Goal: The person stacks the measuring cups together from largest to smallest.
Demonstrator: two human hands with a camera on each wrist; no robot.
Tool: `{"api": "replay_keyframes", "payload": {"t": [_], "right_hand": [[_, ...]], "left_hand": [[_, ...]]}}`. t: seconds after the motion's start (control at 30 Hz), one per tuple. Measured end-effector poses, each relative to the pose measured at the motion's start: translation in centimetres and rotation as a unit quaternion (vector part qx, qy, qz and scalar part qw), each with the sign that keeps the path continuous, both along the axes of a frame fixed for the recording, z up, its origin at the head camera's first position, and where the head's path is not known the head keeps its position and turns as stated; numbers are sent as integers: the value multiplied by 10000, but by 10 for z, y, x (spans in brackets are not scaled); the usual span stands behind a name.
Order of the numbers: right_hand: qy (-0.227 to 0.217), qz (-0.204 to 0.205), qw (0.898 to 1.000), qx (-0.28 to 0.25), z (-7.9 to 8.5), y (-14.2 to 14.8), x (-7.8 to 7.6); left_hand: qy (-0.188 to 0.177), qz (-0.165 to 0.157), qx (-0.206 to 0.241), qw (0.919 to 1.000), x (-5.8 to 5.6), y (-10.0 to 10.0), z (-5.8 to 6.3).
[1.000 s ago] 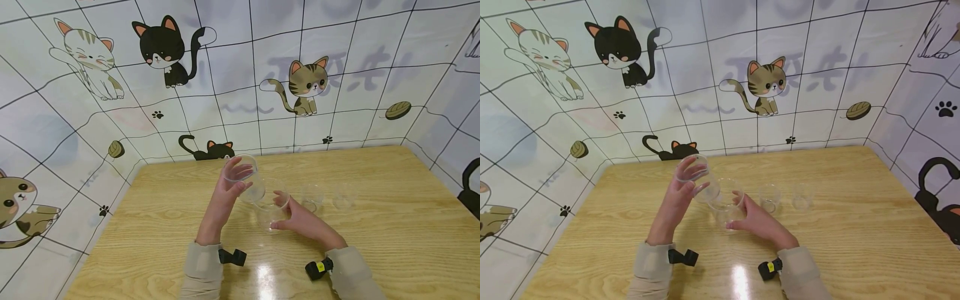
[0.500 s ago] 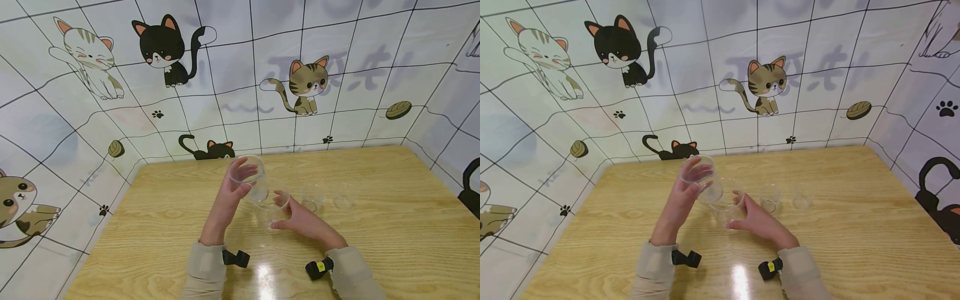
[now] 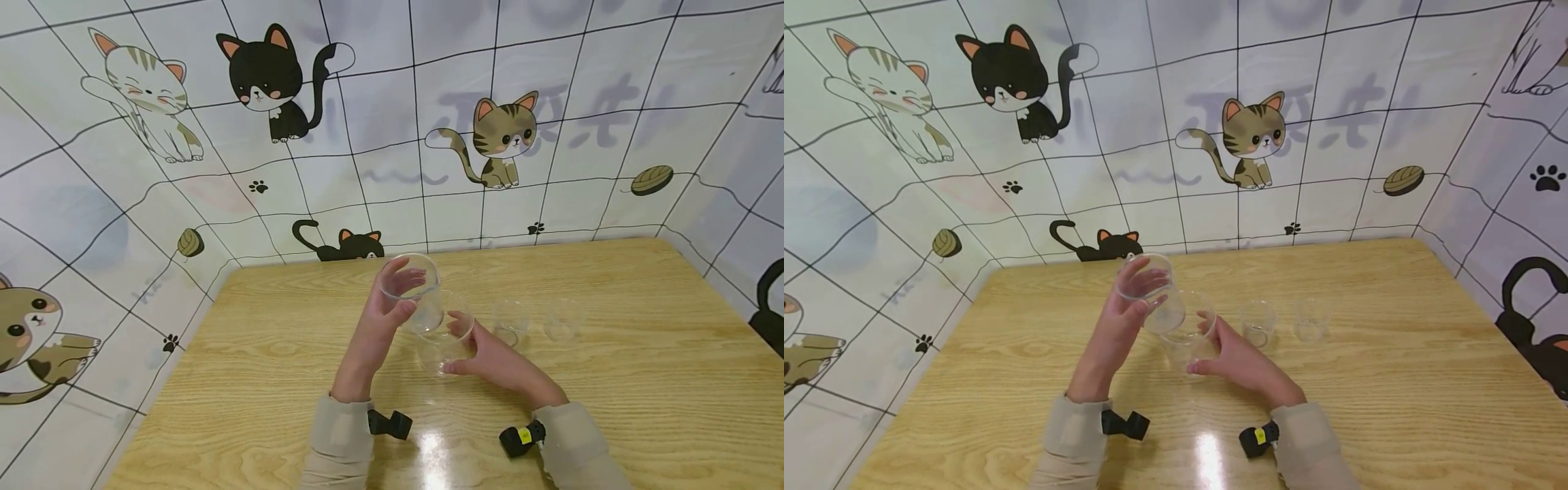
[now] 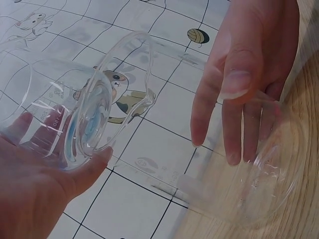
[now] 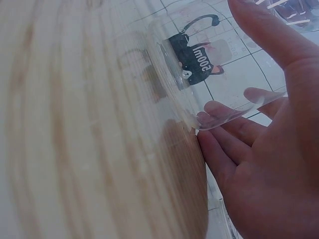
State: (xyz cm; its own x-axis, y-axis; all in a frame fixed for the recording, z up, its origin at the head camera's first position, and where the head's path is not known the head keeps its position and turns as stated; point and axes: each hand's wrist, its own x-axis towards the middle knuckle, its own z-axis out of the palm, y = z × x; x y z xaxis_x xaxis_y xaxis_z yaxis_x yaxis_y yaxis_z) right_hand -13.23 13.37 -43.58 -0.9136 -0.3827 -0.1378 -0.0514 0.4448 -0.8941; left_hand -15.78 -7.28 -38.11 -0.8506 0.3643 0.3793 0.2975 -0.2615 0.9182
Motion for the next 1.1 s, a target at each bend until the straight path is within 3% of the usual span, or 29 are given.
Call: {"api": "replay_keyframes", "payload": {"t": [0.1,0.33,0.57,0.83,1.0,1.1], "right_hand": [[-5,0,10000,39,5,-1,1],[93,-118,9997,187,-23,3,-10],[87,-101,9998,177,-23,3,-10],[129,-39,9998,154,-11,1,-4],[20,31,10000,-1,7,-1,3],[0,3,10000,33,6,-1,3]], "left_hand": [[-9,44,-61,10000,0,1,0],[-19,105,-145,9998,2,2,2],[-18,139,-69,9999,3,4,3],[-25,107,47,9999,3,7,2],[-55,121,130,9998,9,9,11],[-43,168,181,9997,13,12,15]]}}
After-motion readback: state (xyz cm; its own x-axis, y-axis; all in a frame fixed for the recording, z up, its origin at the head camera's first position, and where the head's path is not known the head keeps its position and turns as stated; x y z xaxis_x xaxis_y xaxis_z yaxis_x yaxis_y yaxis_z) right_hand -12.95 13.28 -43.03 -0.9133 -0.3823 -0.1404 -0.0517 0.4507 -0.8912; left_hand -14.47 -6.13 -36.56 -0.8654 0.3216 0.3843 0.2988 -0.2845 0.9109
